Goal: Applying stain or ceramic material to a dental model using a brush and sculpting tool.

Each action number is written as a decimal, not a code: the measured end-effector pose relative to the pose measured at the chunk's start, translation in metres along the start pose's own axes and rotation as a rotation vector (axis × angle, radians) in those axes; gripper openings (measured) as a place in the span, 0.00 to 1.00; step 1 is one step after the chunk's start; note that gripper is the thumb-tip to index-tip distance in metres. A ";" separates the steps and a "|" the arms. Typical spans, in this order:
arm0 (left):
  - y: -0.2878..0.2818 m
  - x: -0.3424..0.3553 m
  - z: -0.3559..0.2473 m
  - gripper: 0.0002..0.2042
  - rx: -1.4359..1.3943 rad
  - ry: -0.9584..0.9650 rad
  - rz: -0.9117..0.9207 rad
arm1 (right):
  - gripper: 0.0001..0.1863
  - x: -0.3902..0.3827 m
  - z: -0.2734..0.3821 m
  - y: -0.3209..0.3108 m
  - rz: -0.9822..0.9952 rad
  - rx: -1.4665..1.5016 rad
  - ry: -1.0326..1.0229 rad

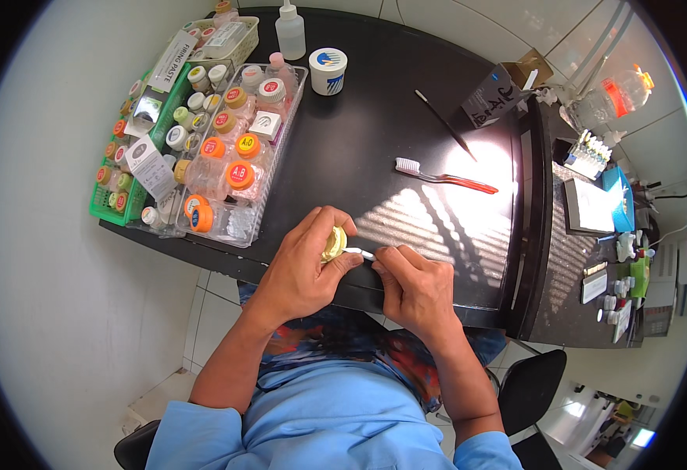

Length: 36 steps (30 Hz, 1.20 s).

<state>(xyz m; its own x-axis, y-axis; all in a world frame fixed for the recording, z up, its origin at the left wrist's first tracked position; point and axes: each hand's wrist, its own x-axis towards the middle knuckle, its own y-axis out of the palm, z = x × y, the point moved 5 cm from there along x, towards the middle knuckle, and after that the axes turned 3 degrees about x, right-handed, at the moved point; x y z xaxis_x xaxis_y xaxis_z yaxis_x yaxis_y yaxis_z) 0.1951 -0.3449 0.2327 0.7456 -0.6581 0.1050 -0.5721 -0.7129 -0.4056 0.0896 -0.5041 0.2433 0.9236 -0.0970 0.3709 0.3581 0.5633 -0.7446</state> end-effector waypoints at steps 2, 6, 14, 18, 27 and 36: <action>0.000 0.000 0.000 0.15 0.002 0.008 -0.002 | 0.04 0.000 0.001 -0.001 0.004 0.004 0.005; 0.000 0.000 -0.001 0.15 0.013 0.038 -0.020 | 0.04 0.000 0.000 -0.001 0.014 0.016 0.007; 0.000 0.000 -0.004 0.13 0.019 0.029 -0.020 | 0.05 0.000 -0.001 0.000 0.011 0.017 0.011; 0.002 0.001 -0.003 0.13 0.021 0.048 -0.040 | 0.05 0.001 -0.001 -0.002 0.001 0.029 0.024; 0.002 0.000 -0.003 0.13 0.045 0.054 -0.029 | 0.05 0.000 -0.003 -0.001 -0.001 0.038 0.034; 0.001 0.000 -0.003 0.14 0.014 0.040 -0.012 | 0.04 0.001 -0.001 -0.003 0.028 0.053 0.031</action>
<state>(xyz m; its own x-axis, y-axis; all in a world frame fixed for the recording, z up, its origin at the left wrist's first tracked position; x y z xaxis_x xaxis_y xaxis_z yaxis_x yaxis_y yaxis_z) 0.1930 -0.3462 0.2354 0.7379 -0.6589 0.1459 -0.5581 -0.7173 -0.4171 0.0897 -0.5070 0.2452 0.9373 -0.1049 0.3323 0.3247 0.6092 -0.7235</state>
